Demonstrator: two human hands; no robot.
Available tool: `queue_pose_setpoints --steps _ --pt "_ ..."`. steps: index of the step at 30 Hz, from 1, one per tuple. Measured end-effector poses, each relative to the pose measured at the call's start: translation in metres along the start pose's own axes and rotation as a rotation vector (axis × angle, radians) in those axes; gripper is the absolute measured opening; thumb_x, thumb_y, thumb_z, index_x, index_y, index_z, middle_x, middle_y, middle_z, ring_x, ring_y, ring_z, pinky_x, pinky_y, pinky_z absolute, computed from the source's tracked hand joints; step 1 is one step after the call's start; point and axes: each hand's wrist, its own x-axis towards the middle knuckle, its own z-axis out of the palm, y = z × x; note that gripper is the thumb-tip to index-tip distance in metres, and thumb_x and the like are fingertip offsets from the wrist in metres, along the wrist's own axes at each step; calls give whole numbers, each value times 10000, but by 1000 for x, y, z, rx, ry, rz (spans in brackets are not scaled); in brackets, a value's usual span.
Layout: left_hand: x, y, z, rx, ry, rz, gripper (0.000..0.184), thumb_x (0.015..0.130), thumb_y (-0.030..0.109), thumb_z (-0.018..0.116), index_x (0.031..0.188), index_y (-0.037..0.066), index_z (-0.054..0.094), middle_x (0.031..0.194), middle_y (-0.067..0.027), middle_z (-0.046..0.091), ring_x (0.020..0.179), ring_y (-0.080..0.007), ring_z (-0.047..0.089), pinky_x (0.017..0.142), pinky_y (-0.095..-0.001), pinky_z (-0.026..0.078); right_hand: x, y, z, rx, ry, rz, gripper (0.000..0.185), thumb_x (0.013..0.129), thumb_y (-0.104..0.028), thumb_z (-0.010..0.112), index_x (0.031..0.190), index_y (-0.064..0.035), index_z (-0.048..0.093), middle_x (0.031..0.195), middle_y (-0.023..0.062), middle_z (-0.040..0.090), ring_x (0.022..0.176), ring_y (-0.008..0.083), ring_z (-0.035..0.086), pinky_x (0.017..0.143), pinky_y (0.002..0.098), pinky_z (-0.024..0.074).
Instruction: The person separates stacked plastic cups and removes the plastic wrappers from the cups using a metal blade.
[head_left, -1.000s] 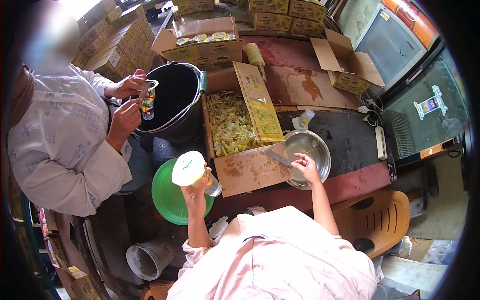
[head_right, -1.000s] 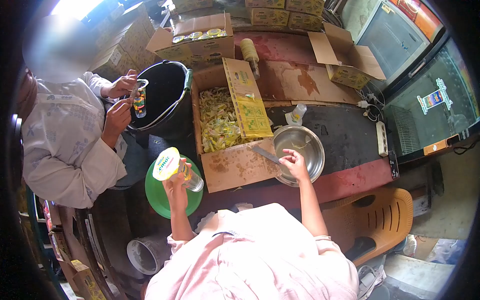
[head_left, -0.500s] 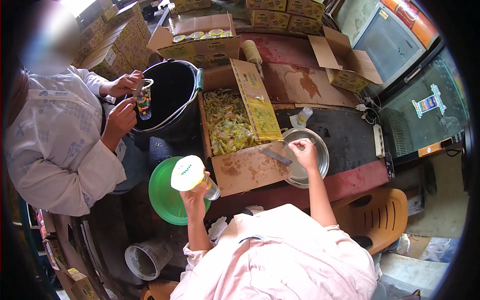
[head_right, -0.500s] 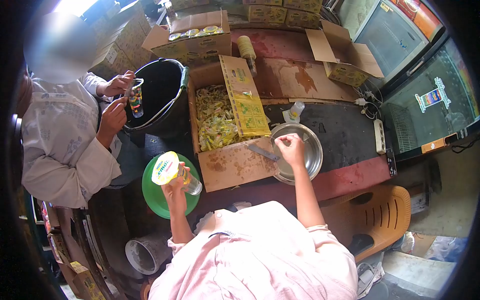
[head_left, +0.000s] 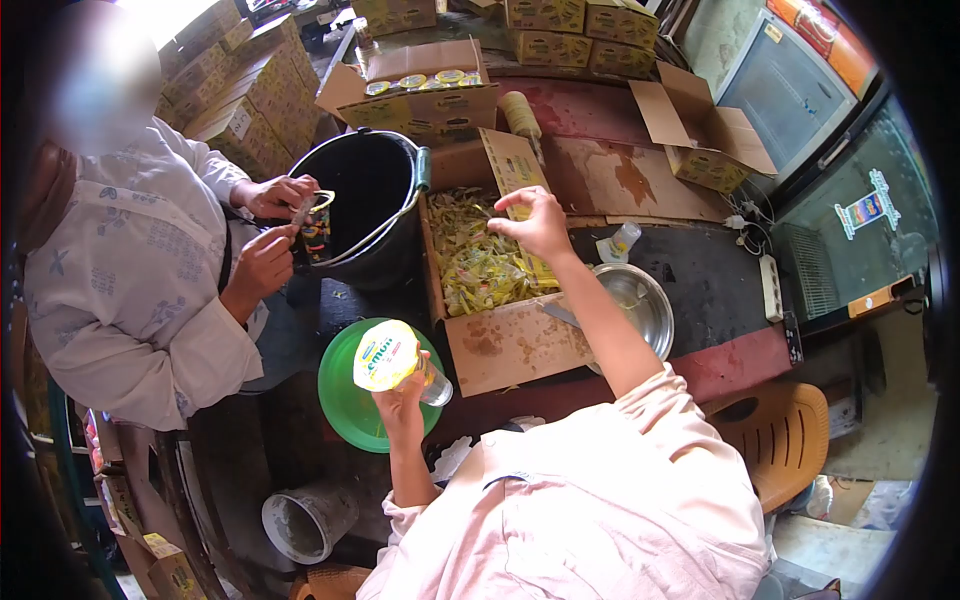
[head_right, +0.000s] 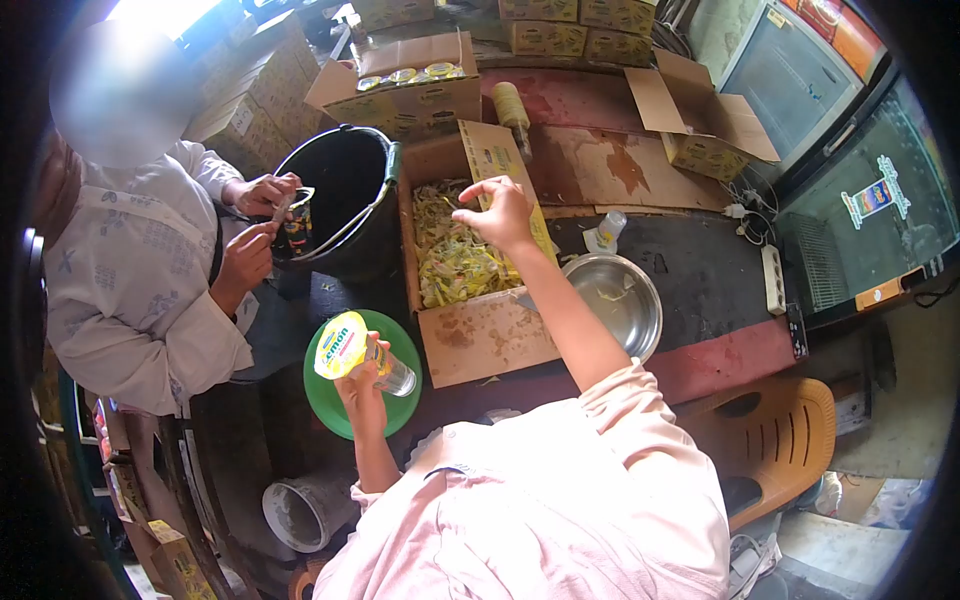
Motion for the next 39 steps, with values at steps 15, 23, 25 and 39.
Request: queue_pose_setpoints --steps 15,23,25,39 --pt "6 -1 -5 -9 -3 -1 443 815 109 573 1215 3 416 1084 -131 581 943 -206 581 773 -312 485 -22 -2 -24 -343 -88 -191 539 733 -412 684 1210 -210 536 1321 151 385 1239 276 336 983 445 265" --pt "10 -3 -3 -46 13 -17 446 814 79 570 1227 27 410 1097 -133 577 947 -211 582 772 -315 488 -125 143 -60 446 -58 518 450 779 -234 702 1112 14 529 947 49 600 862 99 554 770 246 440" --pt "11 -4 0 -40 1 -42 446 813 79 573 1226 26 412 1096 -133 577 949 -211 582 770 -315 489 -144 127 -68 458 -65 621 465 776 -213 705 1131 18 514 939 58 612 866 100 562 771 241 439" --pt "4 -6 11 37 -81 -26 339 759 -5 666 1075 17 546 976 -56 615 829 -106 576 712 -238 470 -173 148 -111 529 -254 564 324 781 -81 660 1085 8 591 895 41 630 844 76 566 751 211 444"
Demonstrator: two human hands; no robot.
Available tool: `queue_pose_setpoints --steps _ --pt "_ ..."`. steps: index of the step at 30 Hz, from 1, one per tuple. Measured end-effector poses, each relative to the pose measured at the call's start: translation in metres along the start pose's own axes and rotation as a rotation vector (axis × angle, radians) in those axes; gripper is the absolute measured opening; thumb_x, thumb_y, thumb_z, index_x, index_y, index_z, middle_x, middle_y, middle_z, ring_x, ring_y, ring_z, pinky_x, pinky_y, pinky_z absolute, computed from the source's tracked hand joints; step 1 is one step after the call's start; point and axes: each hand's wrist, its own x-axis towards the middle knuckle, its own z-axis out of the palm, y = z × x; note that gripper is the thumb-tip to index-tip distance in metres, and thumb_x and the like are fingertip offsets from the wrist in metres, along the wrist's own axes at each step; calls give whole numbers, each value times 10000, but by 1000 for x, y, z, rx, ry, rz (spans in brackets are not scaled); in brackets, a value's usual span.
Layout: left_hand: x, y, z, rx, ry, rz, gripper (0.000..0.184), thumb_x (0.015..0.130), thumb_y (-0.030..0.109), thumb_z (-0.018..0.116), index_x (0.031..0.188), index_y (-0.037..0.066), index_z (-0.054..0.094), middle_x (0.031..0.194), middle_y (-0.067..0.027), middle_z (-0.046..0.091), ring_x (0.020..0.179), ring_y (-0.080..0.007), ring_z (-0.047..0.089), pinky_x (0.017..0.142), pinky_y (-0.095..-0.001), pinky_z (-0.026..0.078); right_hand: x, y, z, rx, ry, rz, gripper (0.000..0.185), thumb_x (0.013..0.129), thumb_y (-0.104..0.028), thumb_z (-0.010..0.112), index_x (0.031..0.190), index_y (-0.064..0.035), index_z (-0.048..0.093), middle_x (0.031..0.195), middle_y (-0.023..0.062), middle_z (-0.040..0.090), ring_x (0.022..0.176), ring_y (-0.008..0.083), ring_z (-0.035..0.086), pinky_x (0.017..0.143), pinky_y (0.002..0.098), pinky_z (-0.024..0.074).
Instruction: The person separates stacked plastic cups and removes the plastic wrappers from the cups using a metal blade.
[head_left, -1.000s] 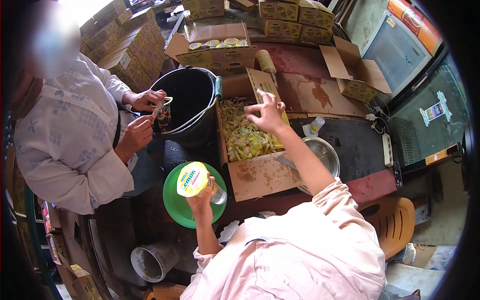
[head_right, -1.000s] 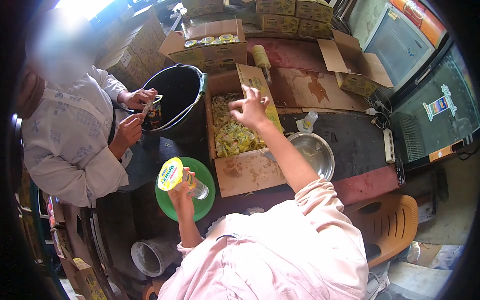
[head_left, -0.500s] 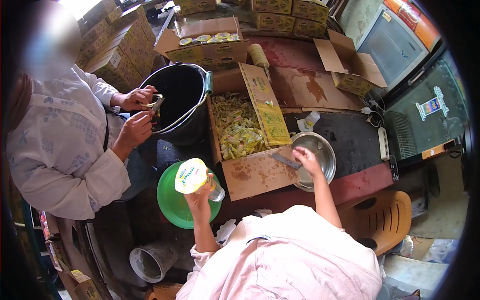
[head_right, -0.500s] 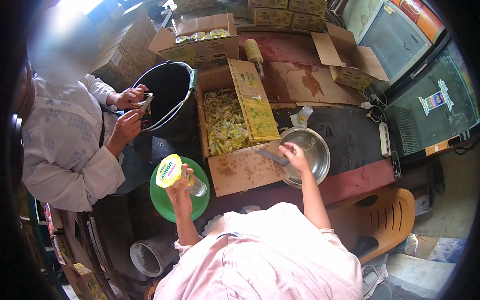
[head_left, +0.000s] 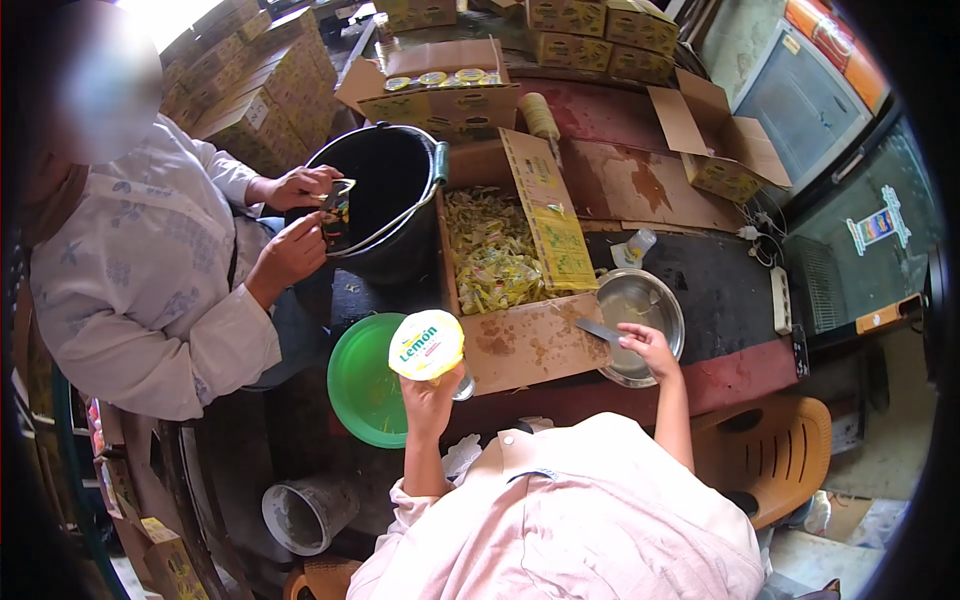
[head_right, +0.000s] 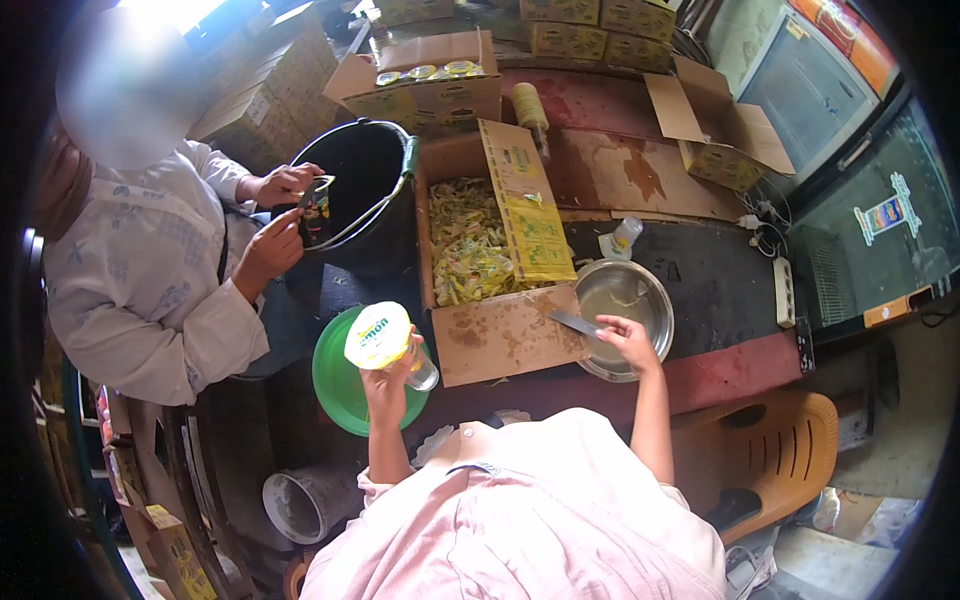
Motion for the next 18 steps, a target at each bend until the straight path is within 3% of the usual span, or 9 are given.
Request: queue_pose_setpoints --steps 1,3,8,10,12,14,16,18 --pt "0 13 6 -89 20 -86 312 748 -3 682 1039 14 572 974 -43 621 835 -104 583 746 -245 470 -5 -7 1 -54 -1 3 308 782 -90 662 1068 7 603 901 39 631 844 78 563 751 215 443" --pt "-1 12 5 -60 5 -65 304 748 -4 681 1034 14 577 976 -41 623 841 -106 587 759 -249 469 -16 -20 3 -162 1 1 279 782 -108 665 1034 5 626 911 37 635 846 81 558 750 222 439" --pt "21 20 -1 148 -99 157 346 710 -4 708 1030 13 577 989 -48 621 894 -114 585 796 -256 460 -20 -28 3 -314 -23 68 208 765 -149 693 900 7 663 787 20 639 706 82 557 674 228 445" --pt "44 44 7 47 -101 128 450 683 24 732 1075 25 513 1016 -49 581 916 -125 574 827 -269 448 -19 -31 3 -338 -38 80 181 768 -154 689 854 1 656 752 4 623 684 70 543 647 220 437" --pt "79 38 -5 630 -123 398 562 656 19 749 1124 37 438 1021 -54 556 924 -129 565 828 -269 450 -18 -35 1 -352 -45 54 160 769 -152 683 829 -9 645 729 -8 609 671 64 531 629 214 430" --pt "105 71 13 271 -49 389 629 635 21 764 1139 39 388 1011 -62 545 926 -132 555 825 -265 450 -21 -47 0 -364 -33 22 158 769 -147 683 830 -7 642 728 -10 609 675 60 530 630 212 428" --pt "136 78 13 186 -48 433 595 635 40 769 1110 33 410 999 -67 556 910 -134 556 823 -259 442 -27 -65 1 -291 -30 -21 127 761 -121 690 809 -16 638 739 -10 613 692 55 540 647 211 437" --pt "169 70 5 305 -15 521 553 637 50 770 1080 28 440 991 -65 566 907 -130 560 827 -261 439 -26 -79 4 -190 13 -62 111 753 -106 696 796 -23 636 736 -14 614 691 54 544 655 209 441"
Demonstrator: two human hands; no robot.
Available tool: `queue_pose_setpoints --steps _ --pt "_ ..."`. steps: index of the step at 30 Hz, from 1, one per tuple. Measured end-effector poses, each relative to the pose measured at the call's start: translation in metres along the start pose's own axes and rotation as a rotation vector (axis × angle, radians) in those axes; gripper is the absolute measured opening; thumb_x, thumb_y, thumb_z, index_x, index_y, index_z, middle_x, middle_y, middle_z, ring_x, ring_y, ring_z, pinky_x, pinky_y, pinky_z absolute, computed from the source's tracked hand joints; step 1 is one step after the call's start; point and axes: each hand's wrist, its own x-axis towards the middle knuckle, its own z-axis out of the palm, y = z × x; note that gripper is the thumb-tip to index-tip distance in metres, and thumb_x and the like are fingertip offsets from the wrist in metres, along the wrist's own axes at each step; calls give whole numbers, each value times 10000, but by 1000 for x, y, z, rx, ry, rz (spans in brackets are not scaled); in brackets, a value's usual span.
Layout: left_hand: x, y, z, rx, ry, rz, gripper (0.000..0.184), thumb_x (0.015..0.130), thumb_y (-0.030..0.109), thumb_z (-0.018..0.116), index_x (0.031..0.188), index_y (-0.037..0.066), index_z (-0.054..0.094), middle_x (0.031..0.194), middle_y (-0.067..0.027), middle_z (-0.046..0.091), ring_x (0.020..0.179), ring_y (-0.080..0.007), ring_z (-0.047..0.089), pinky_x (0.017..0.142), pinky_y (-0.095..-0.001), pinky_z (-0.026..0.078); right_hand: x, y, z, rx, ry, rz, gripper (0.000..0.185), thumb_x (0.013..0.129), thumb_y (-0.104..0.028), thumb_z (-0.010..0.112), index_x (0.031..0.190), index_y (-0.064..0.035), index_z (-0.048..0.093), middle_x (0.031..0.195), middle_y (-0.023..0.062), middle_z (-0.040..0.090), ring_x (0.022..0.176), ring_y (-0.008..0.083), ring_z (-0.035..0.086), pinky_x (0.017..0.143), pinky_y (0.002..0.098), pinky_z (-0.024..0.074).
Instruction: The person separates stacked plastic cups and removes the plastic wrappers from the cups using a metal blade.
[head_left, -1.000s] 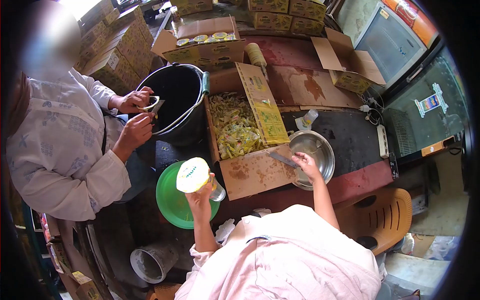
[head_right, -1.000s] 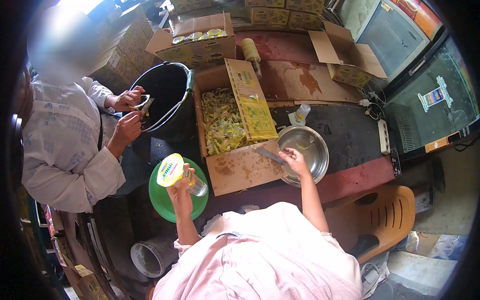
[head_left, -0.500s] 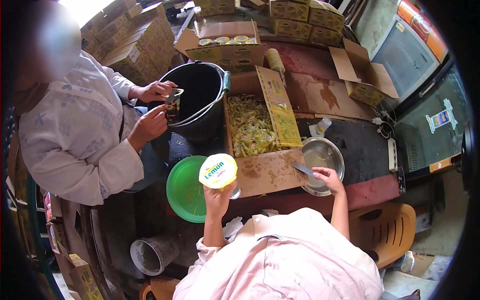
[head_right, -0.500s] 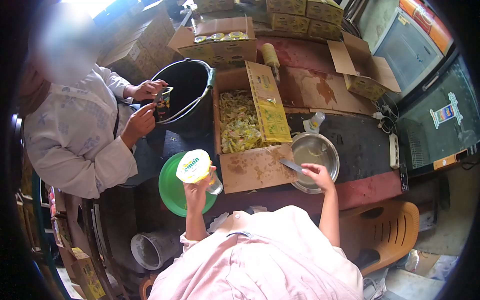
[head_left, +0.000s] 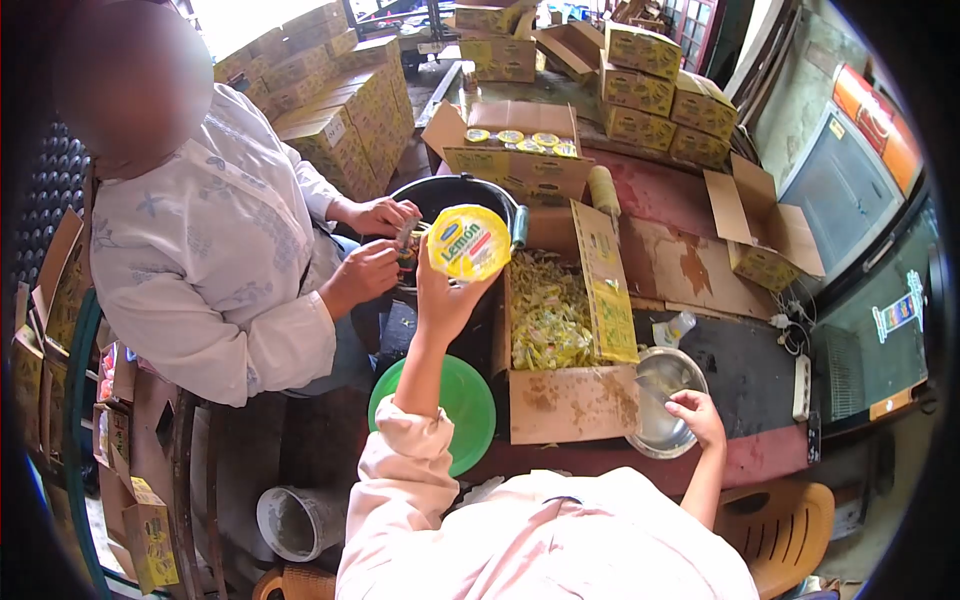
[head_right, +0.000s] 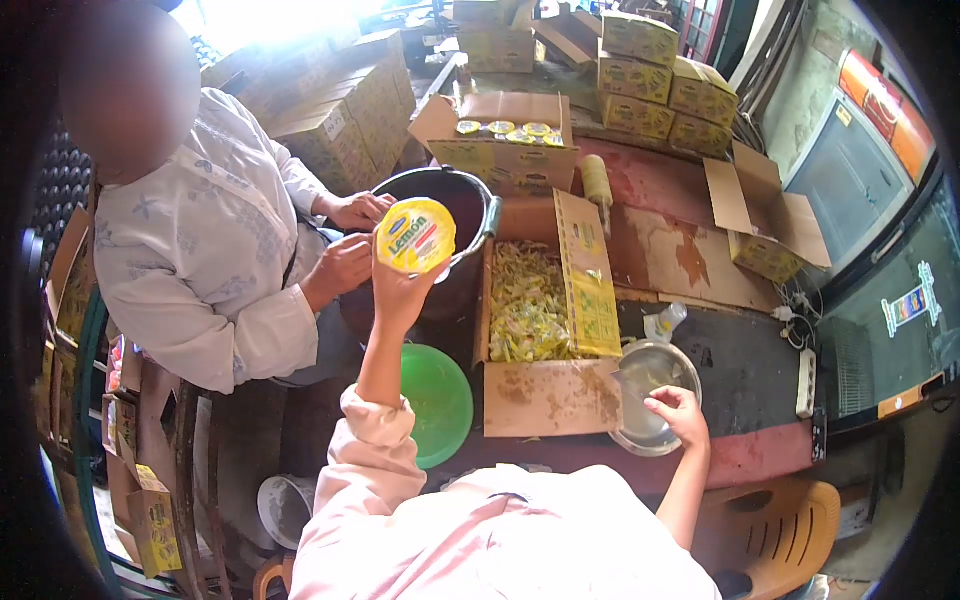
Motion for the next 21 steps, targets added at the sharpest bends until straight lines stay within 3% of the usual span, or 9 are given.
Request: queue_pose_setpoints --steps 6,9,12,16,21 --pt "33 -68 -1 -52 -41 -31 560 635 -30 755 1088 34 433 1022 -60 540 972 -142 556 853 -275 461 30 -64 35 0 124 -256 72 723 -42 694 770 -17 646 694 -20 604 652 40 520 621 200 415" --pt "23 -107 -1 10 60 -64 555 619 83 793 1071 22 477 959 -74 592 891 -137 579 810 -274 454 53 -99 64 -4 147 -346 61 715 -22 694 757 -13 651 666 -27 587 634 31 498 595 191 393" --pt "20 -101 -3 36 26 -124 568 602 71 804 1065 19 479 969 -67 593 884 -128 584 793 -262 463 78 -138 96 -108 185 -445 81 698 -18 707 757 -8 652 650 -18 586 617 33 487 580 194 391" --pt "15 -103 -1 -297 -28 -335 586 596 -51 770 1080 35 449 1017 -65 582 938 -133 588 833 -274 487 112 -177 144 -205 162 -608 120 662 -28 725 762 -20 659 657 1 609 609 64 511 609 216 421" --pt "11 -107 -2 -252 -36 -330 597 590 -51 775 1081 42 449 1017 -61 585 940 -131 589 834 -279 491 139 -203 191 -245 90 -687 207 661 -72 732 856 -44 667 678 44 641 598 96 554 603 234 439"
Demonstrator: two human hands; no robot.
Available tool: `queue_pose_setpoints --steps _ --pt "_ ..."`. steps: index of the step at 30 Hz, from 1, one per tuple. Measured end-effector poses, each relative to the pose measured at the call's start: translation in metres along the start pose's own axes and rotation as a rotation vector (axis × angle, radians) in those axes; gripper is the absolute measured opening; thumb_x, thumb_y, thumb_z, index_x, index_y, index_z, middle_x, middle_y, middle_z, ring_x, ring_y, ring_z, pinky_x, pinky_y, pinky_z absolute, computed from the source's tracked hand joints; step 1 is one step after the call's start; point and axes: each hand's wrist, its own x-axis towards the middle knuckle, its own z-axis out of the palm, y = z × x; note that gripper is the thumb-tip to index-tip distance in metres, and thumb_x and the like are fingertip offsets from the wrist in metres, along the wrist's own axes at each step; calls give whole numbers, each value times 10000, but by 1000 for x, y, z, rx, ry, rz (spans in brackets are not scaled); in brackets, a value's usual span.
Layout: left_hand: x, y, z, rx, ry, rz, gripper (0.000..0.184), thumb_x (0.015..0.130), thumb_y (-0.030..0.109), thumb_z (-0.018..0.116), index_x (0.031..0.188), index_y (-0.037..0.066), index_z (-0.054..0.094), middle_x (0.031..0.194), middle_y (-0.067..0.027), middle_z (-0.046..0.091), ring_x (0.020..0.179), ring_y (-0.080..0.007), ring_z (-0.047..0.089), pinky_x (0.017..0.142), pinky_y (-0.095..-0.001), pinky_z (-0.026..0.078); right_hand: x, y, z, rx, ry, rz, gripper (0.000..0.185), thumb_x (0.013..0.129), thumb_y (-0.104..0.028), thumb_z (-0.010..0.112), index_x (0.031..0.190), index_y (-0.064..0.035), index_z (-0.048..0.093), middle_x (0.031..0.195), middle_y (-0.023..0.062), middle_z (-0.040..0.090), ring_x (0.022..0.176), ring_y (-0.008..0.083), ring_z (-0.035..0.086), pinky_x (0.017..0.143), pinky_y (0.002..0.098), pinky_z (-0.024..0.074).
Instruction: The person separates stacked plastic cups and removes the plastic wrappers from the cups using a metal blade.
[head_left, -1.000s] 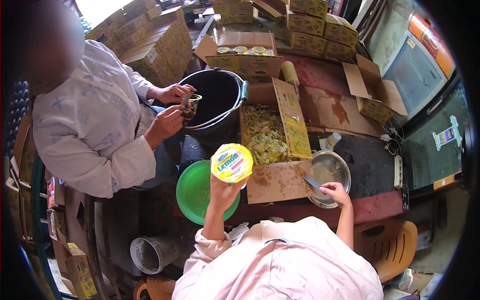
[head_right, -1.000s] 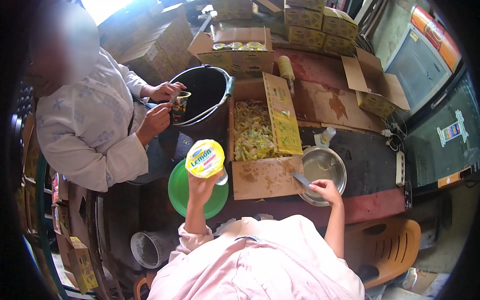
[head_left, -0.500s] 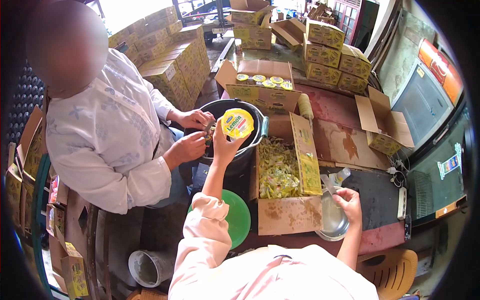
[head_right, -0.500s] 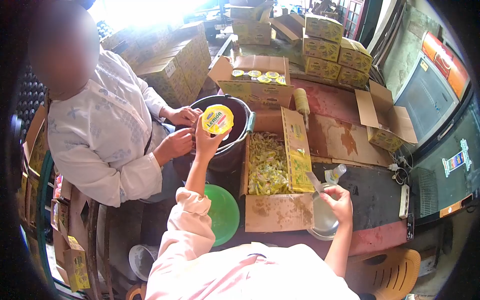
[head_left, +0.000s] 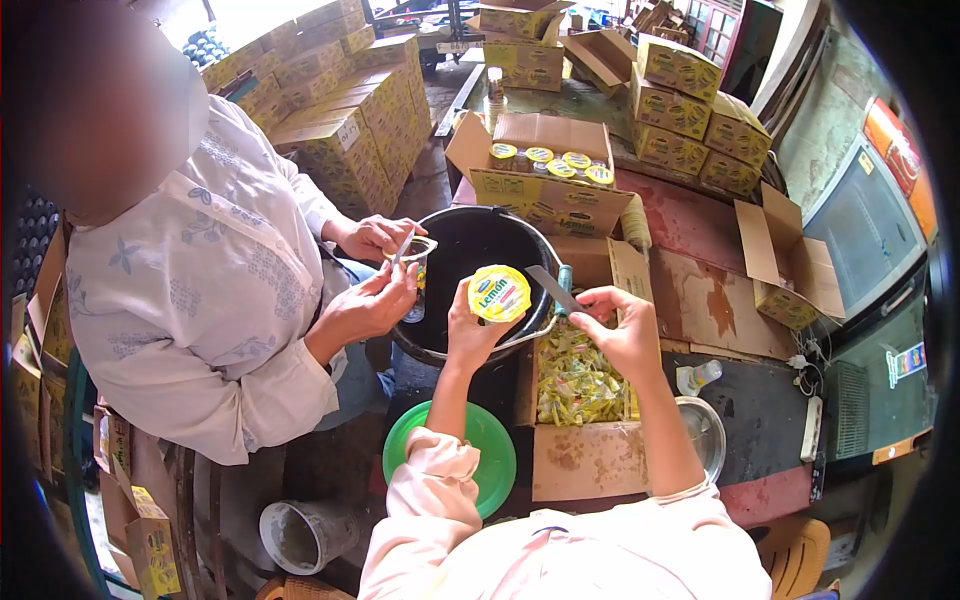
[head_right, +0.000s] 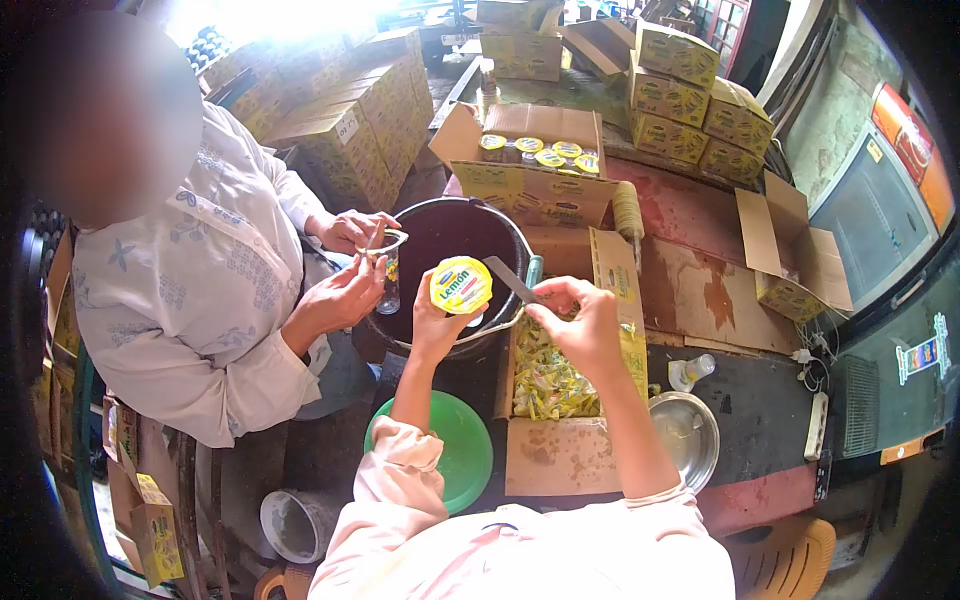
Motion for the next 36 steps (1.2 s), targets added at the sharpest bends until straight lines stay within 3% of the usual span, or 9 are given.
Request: queue_pose_setpoints --steps 3,5,8,15,24,27,33,36 --pt "0 4 2 131 30 40 582 595 -16 781 1077 49 460 997 -59 598 920 -128 595 818 -274 489 12 2 17 -110 -24 -92 216 653 -98 737 857 -66 672 656 43 630 586 117 550 582 248 440" --pt "0 12 5 282 68 58 561 597 43 794 1062 53 481 957 -60 623 889 -123 605 790 -265 485 15 -1 23 -68 -78 -107 252 700 -98 687 951 -102 655 656 38 612 587 146 555 632 290 399" --pt "2 0 2 125 63 23 560 598 53 793 1063 55 480 953 -71 629 885 -128 608 785 -265 487 16 -7 26 -185 -148 -241 309 755 -80 615 1061 -120 615 680 55 577 629 195 558 687 322 329" --pt "3 -7 1 110 67 35 552 605 68 795 1056 54 478 950 -71 633 871 -136 616 777 -269 493 17 -9 39 -395 -195 -332 273 765 -68 581 1031 -103 631 749 87 564 677 240 548 693 360 359" --pt "6 -6 2 137 43 19 560 608 83 800 1057 50 466 954 -73 628 878 -135 613 776 -267 496 21 -3 47 -424 -228 -355 252 763 -63 576 1009 -77 632 759 101 552 700 257 555 711 378 385" --pt "8 -8 1 128 34 11 562 610 78 797 1059 51 461 962 -72 623 881 -132 609 776 -265 495 23 1 52 -459 -184 -381 309 751 -50 606 1048 -130 638 718 61 532 662 208 528 689 330 356" --pt "10 -12 -2 64 6 -7 574 610 66 793 1068 51 448 959 -65 617 882 -127 600 783 -263 489 24 5 56 -453 -201 -385 304 743 -46 602 1038 -105 640 719 75 532 671 224 531 702 338 366" --pt "10 -11 -1 32 -2 -18 571 615 64 790 1070 52 445 957 -64 615 882 -128 599 786 -264 488 25 2 55 -429 -237 -357 244 739 -46 566 973 -48 634 764 119 555 715 270 559 727 391 385"
